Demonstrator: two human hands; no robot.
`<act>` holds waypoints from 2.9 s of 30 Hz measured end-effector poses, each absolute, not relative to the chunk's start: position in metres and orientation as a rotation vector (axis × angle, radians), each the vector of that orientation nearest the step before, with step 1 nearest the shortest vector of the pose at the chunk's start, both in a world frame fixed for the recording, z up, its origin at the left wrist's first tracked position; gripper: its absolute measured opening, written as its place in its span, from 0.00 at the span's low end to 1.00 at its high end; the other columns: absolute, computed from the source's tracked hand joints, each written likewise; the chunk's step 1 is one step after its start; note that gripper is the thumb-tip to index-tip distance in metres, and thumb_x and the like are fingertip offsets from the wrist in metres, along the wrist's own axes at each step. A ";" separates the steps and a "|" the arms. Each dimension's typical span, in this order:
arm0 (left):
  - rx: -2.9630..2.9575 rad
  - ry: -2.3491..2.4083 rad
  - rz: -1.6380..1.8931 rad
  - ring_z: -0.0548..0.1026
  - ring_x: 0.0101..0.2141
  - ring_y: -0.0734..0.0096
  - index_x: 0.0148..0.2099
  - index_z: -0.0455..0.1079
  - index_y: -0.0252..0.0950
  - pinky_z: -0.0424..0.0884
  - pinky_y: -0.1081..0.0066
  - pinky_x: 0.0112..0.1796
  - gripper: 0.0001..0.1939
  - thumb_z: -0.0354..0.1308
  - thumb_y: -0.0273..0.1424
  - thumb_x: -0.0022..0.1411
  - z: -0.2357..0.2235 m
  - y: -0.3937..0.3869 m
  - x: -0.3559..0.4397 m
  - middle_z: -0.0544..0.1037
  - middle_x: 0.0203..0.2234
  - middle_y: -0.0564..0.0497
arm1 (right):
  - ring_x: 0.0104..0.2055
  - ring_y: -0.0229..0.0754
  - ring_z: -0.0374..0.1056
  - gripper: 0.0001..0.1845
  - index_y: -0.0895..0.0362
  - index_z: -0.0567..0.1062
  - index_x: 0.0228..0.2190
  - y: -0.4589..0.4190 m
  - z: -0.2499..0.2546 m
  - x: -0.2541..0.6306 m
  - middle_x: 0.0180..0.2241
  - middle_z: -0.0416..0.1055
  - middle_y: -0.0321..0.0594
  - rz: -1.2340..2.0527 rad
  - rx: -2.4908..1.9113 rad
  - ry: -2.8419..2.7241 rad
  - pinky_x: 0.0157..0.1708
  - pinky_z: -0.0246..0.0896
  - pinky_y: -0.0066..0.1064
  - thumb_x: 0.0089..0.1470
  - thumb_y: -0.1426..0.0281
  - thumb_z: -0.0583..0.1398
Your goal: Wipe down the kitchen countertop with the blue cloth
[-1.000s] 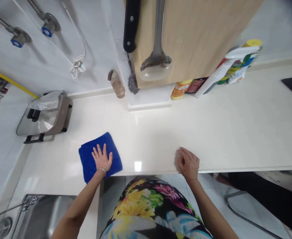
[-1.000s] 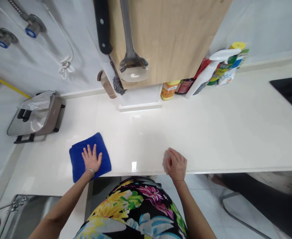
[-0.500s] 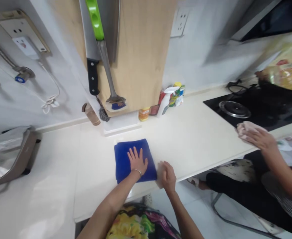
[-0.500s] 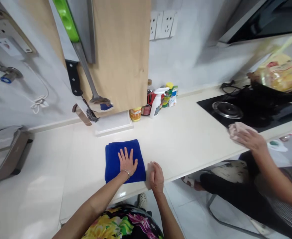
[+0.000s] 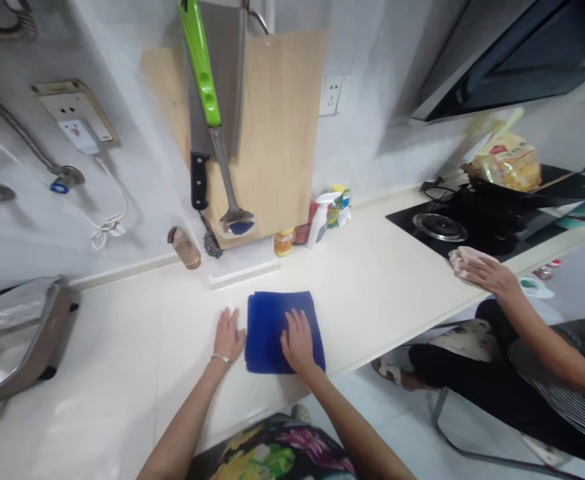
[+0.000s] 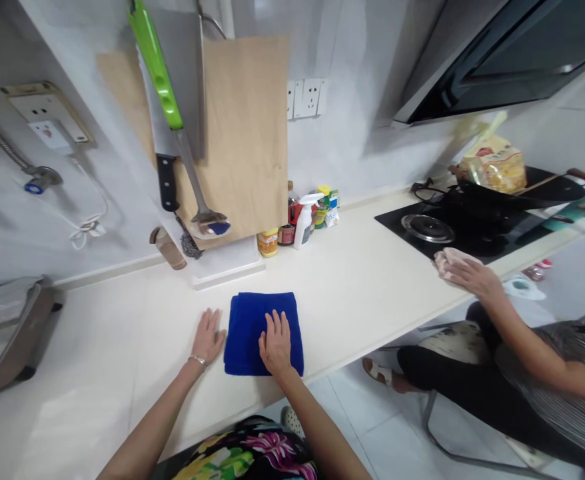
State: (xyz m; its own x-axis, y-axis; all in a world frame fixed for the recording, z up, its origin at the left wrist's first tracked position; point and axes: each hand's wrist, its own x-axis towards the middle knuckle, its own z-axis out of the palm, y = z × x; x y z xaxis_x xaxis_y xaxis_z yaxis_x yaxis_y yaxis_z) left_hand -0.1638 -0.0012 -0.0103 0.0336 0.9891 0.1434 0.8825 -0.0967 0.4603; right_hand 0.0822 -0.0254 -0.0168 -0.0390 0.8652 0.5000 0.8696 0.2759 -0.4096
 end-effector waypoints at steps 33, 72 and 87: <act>1.780 2.451 0.458 0.42 0.70 0.42 0.69 0.58 0.27 0.46 0.45 0.65 0.42 0.36 0.49 0.62 -0.018 -0.030 -0.241 0.54 0.69 0.35 | 0.73 0.59 0.36 0.33 0.44 0.49 0.68 -0.031 0.008 0.076 0.72 0.39 0.42 0.288 -1.682 -2.266 0.67 0.33 0.70 0.65 0.57 0.49; 1.581 2.655 0.170 0.40 0.71 0.47 0.69 0.55 0.26 0.44 0.48 0.67 0.42 0.40 0.50 0.62 -0.002 -0.027 -0.218 0.51 0.71 0.38 | 0.71 0.67 0.40 0.31 0.59 0.61 0.64 0.214 -0.036 0.278 0.68 0.51 0.59 -0.202 -2.262 -1.625 0.60 0.34 0.77 0.61 0.65 0.47; 1.638 2.668 0.218 0.44 0.70 0.48 0.68 0.57 0.29 0.47 0.46 0.66 0.40 0.39 0.51 0.64 -0.010 -0.029 -0.226 0.53 0.70 0.37 | 0.72 0.65 0.34 0.34 0.55 0.52 0.68 0.354 -0.039 0.336 0.70 0.45 0.55 0.008 -2.406 -1.680 0.61 0.31 0.76 0.63 0.62 0.42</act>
